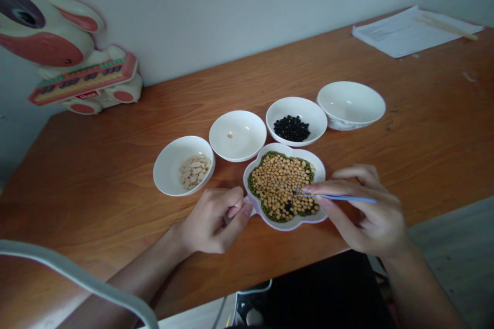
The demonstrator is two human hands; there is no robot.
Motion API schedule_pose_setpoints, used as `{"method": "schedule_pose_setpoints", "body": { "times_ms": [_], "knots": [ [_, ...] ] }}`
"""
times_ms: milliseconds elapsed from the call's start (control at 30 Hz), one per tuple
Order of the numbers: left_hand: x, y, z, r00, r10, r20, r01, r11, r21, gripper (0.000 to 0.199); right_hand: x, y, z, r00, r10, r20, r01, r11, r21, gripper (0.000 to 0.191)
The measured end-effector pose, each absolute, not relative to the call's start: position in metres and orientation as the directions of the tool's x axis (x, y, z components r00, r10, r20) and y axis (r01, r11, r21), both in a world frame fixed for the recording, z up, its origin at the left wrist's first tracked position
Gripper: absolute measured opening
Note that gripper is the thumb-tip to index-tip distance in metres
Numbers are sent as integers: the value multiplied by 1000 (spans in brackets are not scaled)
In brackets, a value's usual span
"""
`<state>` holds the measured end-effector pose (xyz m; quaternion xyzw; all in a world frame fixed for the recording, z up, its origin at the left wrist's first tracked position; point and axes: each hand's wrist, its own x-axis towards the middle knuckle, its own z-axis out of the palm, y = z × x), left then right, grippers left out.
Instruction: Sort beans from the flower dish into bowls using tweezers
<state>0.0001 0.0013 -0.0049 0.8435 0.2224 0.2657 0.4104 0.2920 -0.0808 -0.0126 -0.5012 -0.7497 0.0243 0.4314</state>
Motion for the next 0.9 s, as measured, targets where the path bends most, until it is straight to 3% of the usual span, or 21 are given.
{"method": "schedule_pose_setpoints", "body": {
  "times_ms": [400, 633, 767, 900],
  "knots": [
    [0, 2, -5, 763, 592, 260, 167, -568, 806, 35, 293, -82, -14, -111, 756, 645, 723, 506, -469, 36],
    [1, 2, -6, 761, 583, 284, 149, -583, 798, 34, 290, -63, -5, 62, 635, 770, 794, 437, -424, 45],
    [0, 2, -8, 771, 578, 269, 155, -579, 801, 34, 287, -36, 8, 198, 583, 788, 851, 297, -433, 30],
    [0, 2, -6, 767, 580, 274, 151, -579, 801, 34, 288, -29, 5, 221, 633, 742, 823, 288, -491, 29]
  ]
}}
